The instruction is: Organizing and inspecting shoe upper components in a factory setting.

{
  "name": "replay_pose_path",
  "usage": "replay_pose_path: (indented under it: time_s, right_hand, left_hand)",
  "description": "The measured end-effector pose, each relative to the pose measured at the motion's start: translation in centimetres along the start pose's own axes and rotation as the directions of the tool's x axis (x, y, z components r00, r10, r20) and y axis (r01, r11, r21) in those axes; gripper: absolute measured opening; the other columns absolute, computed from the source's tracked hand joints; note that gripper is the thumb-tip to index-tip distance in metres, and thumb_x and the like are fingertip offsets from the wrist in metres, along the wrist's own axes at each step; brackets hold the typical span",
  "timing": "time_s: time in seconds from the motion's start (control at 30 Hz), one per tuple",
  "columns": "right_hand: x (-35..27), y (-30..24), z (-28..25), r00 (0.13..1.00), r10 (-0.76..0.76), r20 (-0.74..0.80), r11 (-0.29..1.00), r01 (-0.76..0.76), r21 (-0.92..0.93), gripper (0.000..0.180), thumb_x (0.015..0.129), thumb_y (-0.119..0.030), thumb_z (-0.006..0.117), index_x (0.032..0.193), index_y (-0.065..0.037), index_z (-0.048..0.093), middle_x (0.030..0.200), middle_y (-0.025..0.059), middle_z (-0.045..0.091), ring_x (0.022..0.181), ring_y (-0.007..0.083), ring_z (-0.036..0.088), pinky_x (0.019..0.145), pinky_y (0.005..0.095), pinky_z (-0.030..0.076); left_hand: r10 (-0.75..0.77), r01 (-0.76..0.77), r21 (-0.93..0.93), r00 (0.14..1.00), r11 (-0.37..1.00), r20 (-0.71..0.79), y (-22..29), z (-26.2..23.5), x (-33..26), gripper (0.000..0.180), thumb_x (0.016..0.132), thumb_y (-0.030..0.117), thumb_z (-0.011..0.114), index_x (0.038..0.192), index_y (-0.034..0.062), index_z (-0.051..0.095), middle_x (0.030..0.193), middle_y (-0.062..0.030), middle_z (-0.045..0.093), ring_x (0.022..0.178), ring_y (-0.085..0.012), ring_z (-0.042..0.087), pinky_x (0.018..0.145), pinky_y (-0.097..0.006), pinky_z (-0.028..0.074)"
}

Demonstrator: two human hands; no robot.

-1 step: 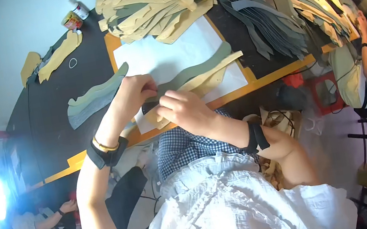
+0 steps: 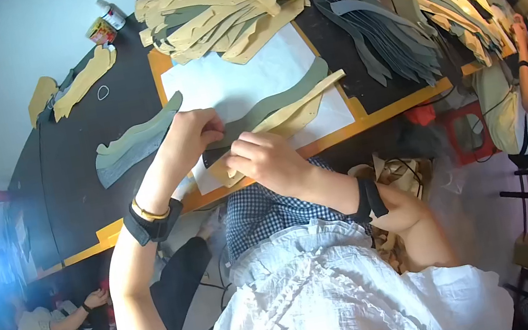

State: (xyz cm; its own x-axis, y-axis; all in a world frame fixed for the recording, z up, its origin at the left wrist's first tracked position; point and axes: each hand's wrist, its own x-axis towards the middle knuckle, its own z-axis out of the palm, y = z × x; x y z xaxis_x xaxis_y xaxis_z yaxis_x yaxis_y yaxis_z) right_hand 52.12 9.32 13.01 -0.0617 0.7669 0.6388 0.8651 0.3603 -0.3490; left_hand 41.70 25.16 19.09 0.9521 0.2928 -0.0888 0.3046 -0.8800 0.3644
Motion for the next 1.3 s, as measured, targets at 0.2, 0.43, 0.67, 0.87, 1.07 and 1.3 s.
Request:
replay_pose_path:
  time_s: [0.2,0.43,0.67,0.87,1.07,1.3]
  right_hand:
    - [-1.3,0.8,-1.8,0.998,-0.044,-0.054,0.997,0.047,0.061,0.017,0.072,-0.006,0.068,0.089,-0.005,0.068,0.082,0.0036,0.063,0.077,0.0198,0.063,0.065,0.0316,0.052]
    - [-2.9,1.8,-3.7,0.984,-0.133,-0.118,0.973,0.152,0.175,0.022,0.07,-0.002,0.07,0.092,-0.005,0.071,0.081,0.0054,0.066,0.074,0.0206,0.066,0.061,0.0294,0.053]
    - [-5.2,0.8,-8.5,0.988,0.124,-0.09,0.963,-0.098,0.251,0.026,0.071,0.002,0.07,0.096,-0.005,0.073,0.089,0.009,0.069,0.076,0.0246,0.068,0.065,0.0305,0.054]
    - [0.6,-0.2,-6.3,0.999,-0.023,0.025,1.0,0.022,0.013,0.014,0.071,-0.008,0.07,0.085,-0.01,0.074,0.118,0.0114,0.064,0.111,0.031,0.059,0.09,0.0371,0.049]
    - [2.0,2.4,-1.6,0.986,-0.086,0.14,0.996,0.081,0.036,0.009,0.074,-0.005,0.065,0.081,-0.007,0.07,0.106,0.0068,0.065,0.098,0.0234,0.061,0.085,0.0361,0.051]
    - [2.6,1.0,-0.5,0.99,0.072,0.122,0.996,-0.079,0.047,0.022,0.074,-0.001,0.062,0.096,-0.005,0.066,0.09,0.0078,0.059,0.09,0.0248,0.059,0.078,0.0349,0.051]
  left_hand:
    - [0.011,-0.01,-0.03,1.0,0.999,0.024,0.6,-0.5,0.5,0.013,0.075,-0.002,0.07,0.086,-0.0038,0.065,0.077,-0.0148,0.068,0.072,-0.0252,0.068,0.067,-0.032,0.052]
    - [-0.057,0.052,-0.185,0.998,0.981,-0.022,-0.6,0.6,0.3,0.012,0.075,-0.003,0.07,0.086,-0.0036,0.064,0.078,-0.0158,0.067,0.074,-0.0266,0.067,0.069,-0.033,0.051]
    - [-0.063,0.069,-0.24,0.997,0.968,0.033,-1.2,-0.2,0.7,0.011,0.078,-0.001,0.07,0.085,-0.0044,0.063,0.076,-0.0155,0.065,0.072,-0.0275,0.063,0.069,-0.034,0.05]
    - [0.031,-0.022,-0.242,0.999,0.97,0.035,-1.3,-1.0,0.9,0.012,0.077,0.0,0.07,0.088,-0.0035,0.065,0.076,-0.0146,0.066,0.069,-0.027,0.062,0.067,-0.034,0.05]
    - [0.082,-0.083,-0.314,0.996,0.946,-0.016,-1.1,-1.1,2.4,0.015,0.077,0.001,0.069,0.092,-0.0006,0.067,0.077,-0.0113,0.067,0.07,-0.0216,0.063,0.067,-0.033,0.05]
    - [0.032,0.022,-0.368,0.99,0.93,0.139,-1.5,0.2,3.7,0.018,0.077,0.001,0.067,0.095,0.0004,0.068,0.081,-0.0121,0.068,0.073,-0.0198,0.063,0.069,-0.032,0.051]
